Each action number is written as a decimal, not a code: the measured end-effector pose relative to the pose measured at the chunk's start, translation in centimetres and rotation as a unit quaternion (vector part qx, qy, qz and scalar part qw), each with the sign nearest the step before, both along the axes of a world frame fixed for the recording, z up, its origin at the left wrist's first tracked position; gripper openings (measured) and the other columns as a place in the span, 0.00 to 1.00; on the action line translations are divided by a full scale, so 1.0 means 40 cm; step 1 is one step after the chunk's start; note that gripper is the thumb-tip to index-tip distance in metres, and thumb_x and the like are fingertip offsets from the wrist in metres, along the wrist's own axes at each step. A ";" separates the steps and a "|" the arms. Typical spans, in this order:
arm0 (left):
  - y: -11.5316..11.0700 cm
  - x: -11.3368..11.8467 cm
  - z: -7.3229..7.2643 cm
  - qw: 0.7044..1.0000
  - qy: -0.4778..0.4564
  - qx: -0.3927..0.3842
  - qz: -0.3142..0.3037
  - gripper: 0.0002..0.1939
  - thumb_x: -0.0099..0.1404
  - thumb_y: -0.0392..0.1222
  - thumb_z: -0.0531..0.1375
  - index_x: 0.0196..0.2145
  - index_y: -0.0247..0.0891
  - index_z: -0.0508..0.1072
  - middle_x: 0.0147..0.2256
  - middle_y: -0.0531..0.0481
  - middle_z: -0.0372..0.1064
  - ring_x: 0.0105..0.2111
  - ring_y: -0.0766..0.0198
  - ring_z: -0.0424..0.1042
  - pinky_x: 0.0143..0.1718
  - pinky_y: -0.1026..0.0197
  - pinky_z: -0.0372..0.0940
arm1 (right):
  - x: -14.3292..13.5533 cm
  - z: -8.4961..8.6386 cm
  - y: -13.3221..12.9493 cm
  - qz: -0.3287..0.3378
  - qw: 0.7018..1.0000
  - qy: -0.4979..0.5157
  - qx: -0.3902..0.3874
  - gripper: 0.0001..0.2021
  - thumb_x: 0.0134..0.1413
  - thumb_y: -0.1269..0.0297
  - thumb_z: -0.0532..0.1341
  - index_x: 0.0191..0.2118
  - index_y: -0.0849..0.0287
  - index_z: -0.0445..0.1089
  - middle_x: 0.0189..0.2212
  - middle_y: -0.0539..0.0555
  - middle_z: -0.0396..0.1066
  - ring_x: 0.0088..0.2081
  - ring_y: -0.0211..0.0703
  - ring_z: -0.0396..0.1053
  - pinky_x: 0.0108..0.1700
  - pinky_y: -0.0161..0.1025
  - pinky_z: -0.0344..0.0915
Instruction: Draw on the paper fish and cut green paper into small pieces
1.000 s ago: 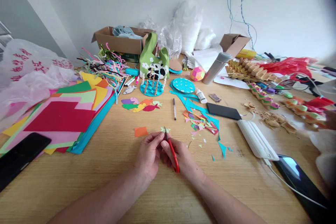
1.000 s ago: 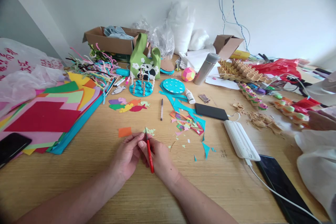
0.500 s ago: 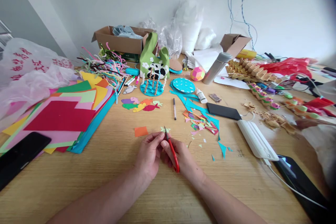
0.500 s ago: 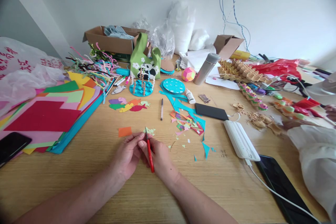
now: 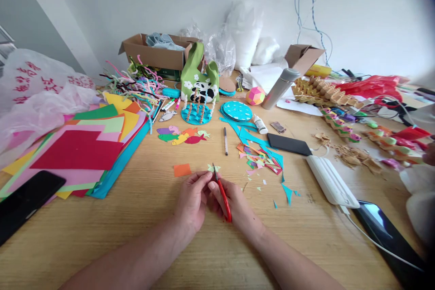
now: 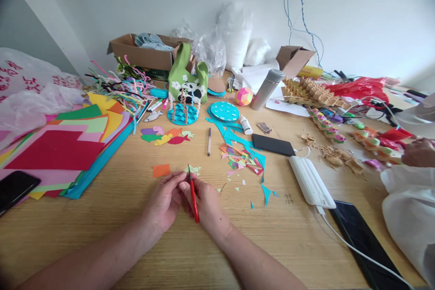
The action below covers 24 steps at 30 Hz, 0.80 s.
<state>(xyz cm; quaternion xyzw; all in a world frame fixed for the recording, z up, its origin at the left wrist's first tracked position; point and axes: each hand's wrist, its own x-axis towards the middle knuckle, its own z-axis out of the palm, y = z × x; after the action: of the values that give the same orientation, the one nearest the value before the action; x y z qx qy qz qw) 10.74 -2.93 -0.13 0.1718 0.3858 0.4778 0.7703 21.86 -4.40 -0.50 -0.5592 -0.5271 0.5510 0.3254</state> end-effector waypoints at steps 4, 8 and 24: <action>-0.001 0.000 0.002 1.000 0.010 0.009 0.008 0.11 0.52 0.46 0.68 0.29 0.36 0.76 0.22 0.51 0.70 0.22 0.63 0.70 0.21 0.62 0.62 | -0.003 0.006 -0.001 0.001 1.000 0.012 -0.011 0.27 0.52 0.35 0.54 0.25 0.57 0.60 0.15 0.48 0.61 0.14 0.33 0.57 0.16 0.31 0.53; 0.001 0.000 0.001 0.999 0.026 0.031 0.031 0.10 0.50 0.44 0.69 0.27 0.36 0.76 0.25 0.50 0.73 0.24 0.64 0.70 0.26 0.62 0.63 | -0.006 0.011 -0.001 0.000 0.999 0.024 -0.029 0.27 0.51 0.34 0.54 0.26 0.57 0.59 0.14 0.46 0.61 0.13 0.32 0.56 0.14 0.31 0.52; 0.103 -0.088 0.000 0.987 0.088 0.085 -0.102 0.10 0.48 0.39 0.70 0.26 0.32 0.75 0.28 0.43 0.77 0.30 0.61 0.76 0.39 0.59 0.68 | 0.038 0.011 0.011 0.084 0.996 -0.035 -0.025 0.29 0.54 0.33 0.50 0.26 0.59 0.60 0.17 0.49 0.66 0.16 0.34 0.62 0.18 0.30 0.57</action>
<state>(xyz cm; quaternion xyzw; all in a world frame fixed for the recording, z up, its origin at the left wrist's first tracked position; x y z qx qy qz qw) 7.22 1.18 -0.12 0.3165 0.3905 0.4109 0.7606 23.38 -3.96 -0.04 -0.5401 -0.5694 0.5692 0.2452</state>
